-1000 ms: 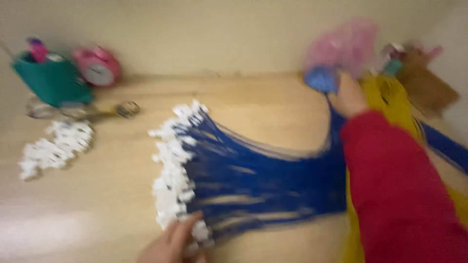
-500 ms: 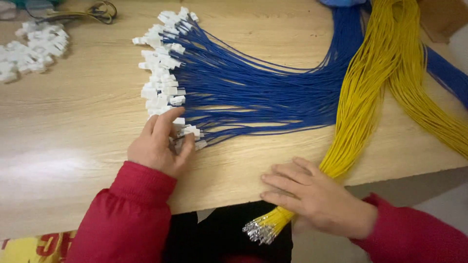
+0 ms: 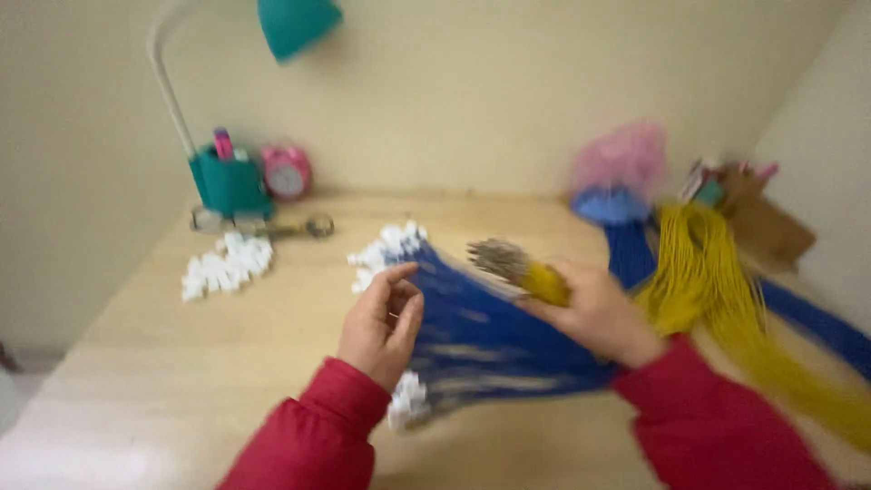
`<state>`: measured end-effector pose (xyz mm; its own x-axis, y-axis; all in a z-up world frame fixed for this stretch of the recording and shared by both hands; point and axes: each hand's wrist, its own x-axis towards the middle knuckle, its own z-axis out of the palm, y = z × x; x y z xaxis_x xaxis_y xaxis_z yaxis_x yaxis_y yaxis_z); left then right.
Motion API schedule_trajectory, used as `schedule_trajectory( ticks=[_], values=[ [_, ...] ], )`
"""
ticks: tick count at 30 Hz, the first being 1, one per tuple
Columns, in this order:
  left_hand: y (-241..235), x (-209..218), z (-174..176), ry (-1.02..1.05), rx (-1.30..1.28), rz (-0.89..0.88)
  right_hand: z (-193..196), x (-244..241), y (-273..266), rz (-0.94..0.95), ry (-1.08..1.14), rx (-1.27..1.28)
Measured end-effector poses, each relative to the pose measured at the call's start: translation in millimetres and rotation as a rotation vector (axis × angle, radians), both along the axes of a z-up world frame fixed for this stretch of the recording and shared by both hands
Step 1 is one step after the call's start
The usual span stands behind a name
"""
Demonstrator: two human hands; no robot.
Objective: The person sits at a wooden table and assembles LED light strings by hand. They pick up individual blue and yellow wires and insert the ends into small white plastic connectors, creating a growing cluster of connected wires.
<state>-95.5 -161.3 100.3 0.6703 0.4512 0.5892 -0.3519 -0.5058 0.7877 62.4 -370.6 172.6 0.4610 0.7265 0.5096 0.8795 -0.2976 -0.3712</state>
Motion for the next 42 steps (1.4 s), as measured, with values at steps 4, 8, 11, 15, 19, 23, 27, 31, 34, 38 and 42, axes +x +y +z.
schedule_trajectory(
  ticks=[4,8,11,15,19,23,27,31,34,38,42],
  values=[
    [10.7,32.7,7.3,-0.198,0.149,0.299,-24.3,27.0,66.6,-0.285,0.173,-0.126],
    [13.5,65.8,-25.2,-0.129,0.335,0.376,-68.1,39.7,101.5,-0.417,0.257,-0.313],
    [12.4,86.3,-45.1,-0.053,0.370,0.404,-98.4,48.6,105.0,-0.394,0.319,-0.264],
    [1.7,84.2,-39.1,-0.057,0.436,0.443,-85.4,32.5,101.9,-0.349,0.345,-0.226],
    [-3.2,87.7,-41.0,-0.074,0.485,0.528,-90.5,30.5,105.3,-0.327,0.357,-0.174],
    [-3.7,90.0,-47.6,-0.075,0.517,0.565,-101.0,32.9,102.2,-0.320,0.324,-0.165],
    [-7.9,86.9,-44.5,-0.011,0.518,0.521,-97.3,24.1,102.1,-0.337,0.310,-0.214],
    [-7.6,87.7,-49.8,0.002,0.595,0.595,-104.9,25.5,103.1,-0.346,0.247,-0.218],
    [-6.7,88.9,-54.6,-0.001,0.609,0.603,-105.7,22.8,102.7,-0.350,0.217,-0.221],
    [-5.7,93.2,-62.9,0.001,0.617,0.538,-109.3,24.8,102.9,-0.360,0.224,-0.215],
    [-7.4,95.6,-65.0,-0.024,0.628,0.532,-103.8,22.4,101.7,-0.357,0.189,-0.208]
  ],
)
